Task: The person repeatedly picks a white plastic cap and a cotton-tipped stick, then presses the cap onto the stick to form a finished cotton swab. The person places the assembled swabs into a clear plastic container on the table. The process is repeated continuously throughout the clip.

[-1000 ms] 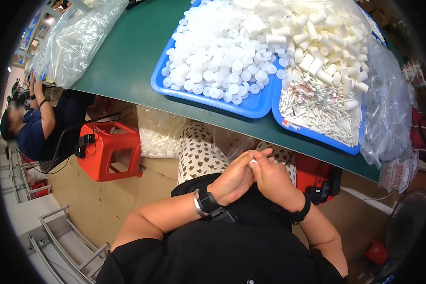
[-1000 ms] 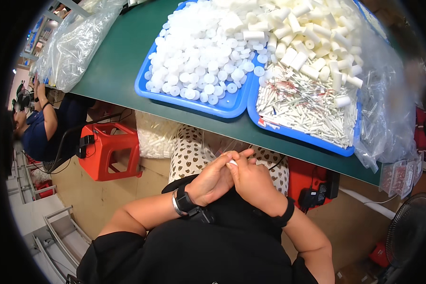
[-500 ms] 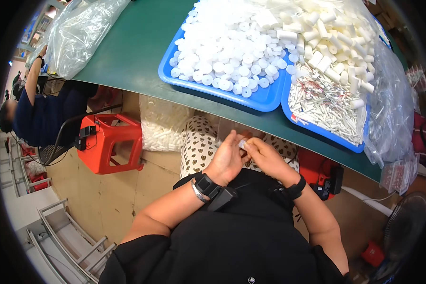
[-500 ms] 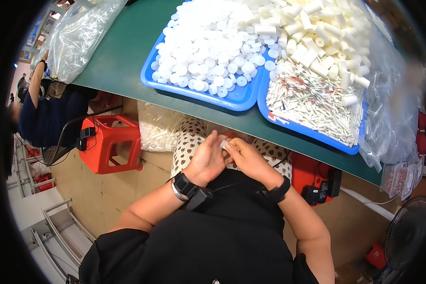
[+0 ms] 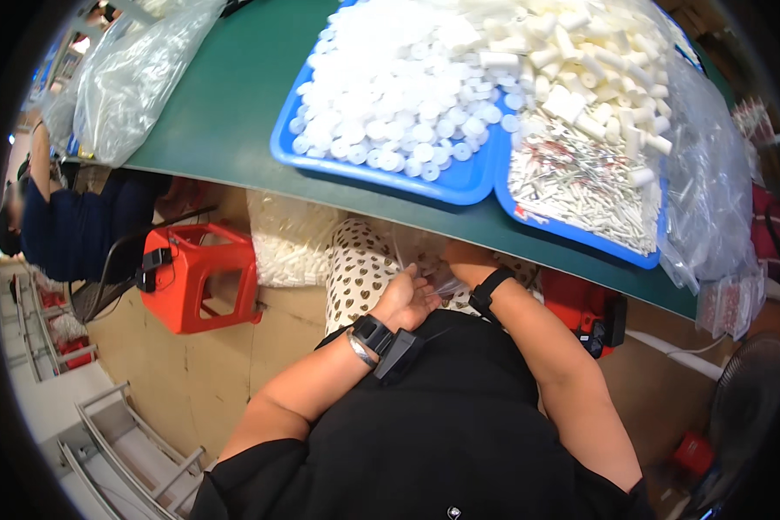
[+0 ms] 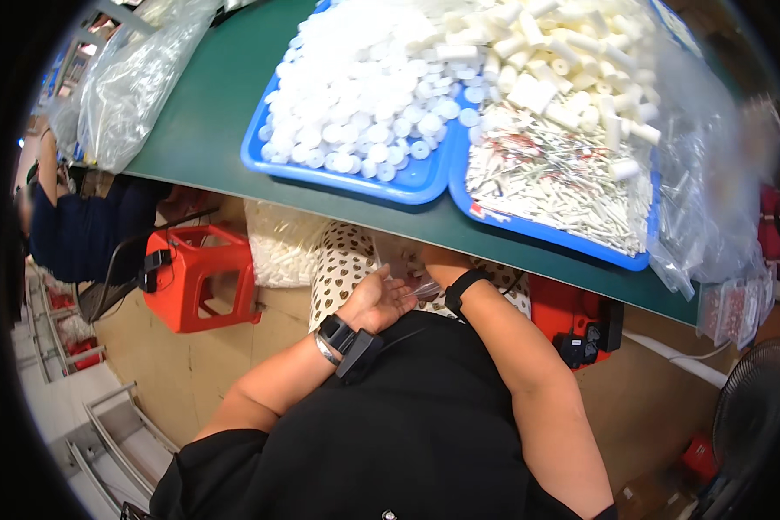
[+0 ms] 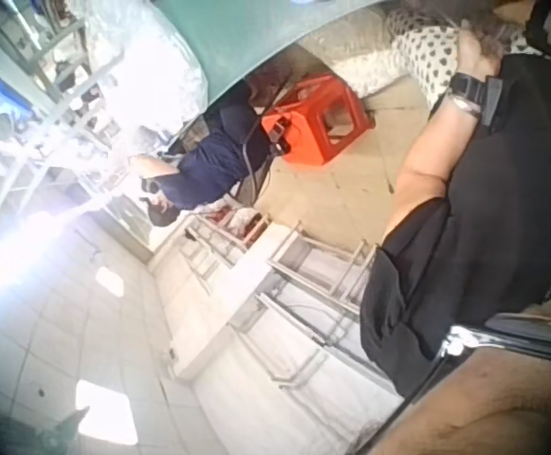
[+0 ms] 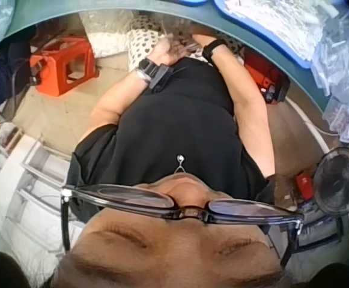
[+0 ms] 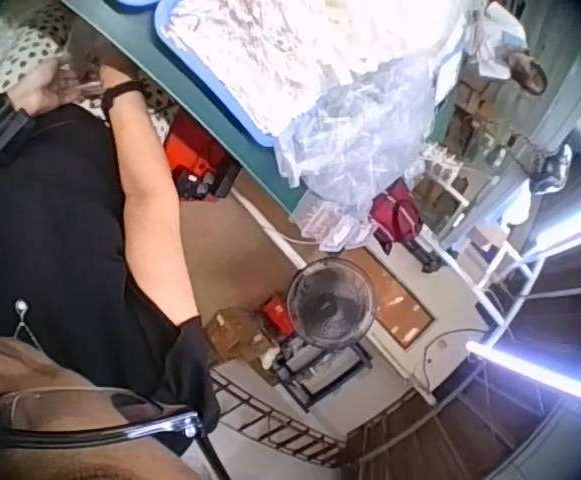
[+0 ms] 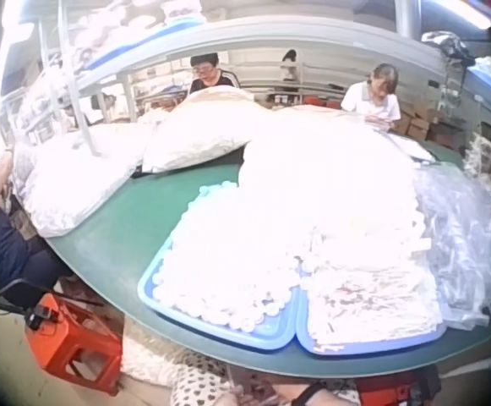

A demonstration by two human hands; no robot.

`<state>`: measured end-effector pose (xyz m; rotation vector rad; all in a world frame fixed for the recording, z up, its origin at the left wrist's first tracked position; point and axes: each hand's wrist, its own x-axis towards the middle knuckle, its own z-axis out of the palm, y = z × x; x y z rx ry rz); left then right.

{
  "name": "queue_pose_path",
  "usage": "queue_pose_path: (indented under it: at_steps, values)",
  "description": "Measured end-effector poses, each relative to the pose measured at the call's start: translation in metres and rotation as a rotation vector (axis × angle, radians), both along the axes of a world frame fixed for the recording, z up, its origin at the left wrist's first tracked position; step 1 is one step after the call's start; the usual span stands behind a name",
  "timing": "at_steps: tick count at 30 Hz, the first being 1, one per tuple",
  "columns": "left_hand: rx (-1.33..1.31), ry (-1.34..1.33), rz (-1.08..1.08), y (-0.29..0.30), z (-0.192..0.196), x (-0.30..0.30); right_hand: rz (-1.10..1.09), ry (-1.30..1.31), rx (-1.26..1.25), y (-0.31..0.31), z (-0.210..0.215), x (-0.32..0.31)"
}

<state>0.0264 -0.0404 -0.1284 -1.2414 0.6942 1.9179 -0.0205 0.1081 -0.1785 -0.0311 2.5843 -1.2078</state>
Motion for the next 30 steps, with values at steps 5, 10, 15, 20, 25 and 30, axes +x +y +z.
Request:
queue_pose_path:
  at_steps: [5,10,15,20,25,30]
  values:
    - [0.149,0.105,-0.146,-0.005,-0.006,-0.006,0.320,0.054,0.099,0.036,0.039,0.022]
    - [0.104,0.055,-0.115,-0.002,-0.004,-0.010,0.083,0.060,0.028,0.152,0.139,0.071]
    - [0.107,0.064,-0.185,0.024,0.011,-0.020,-0.498,-0.188,0.445,0.326,0.138,0.176]
    - [0.110,0.162,-0.176,0.042,0.028,-0.029,-1.446,-0.078,-0.014,0.463,0.095,0.285]
    - [0.100,0.326,-0.164,0.063,0.053,-0.042,-1.802,0.348,0.602,0.594,0.072,0.345]
    - [0.149,0.291,-0.177,0.076,0.048,-0.038,-1.629,0.605,0.343,0.675,0.095,0.369]
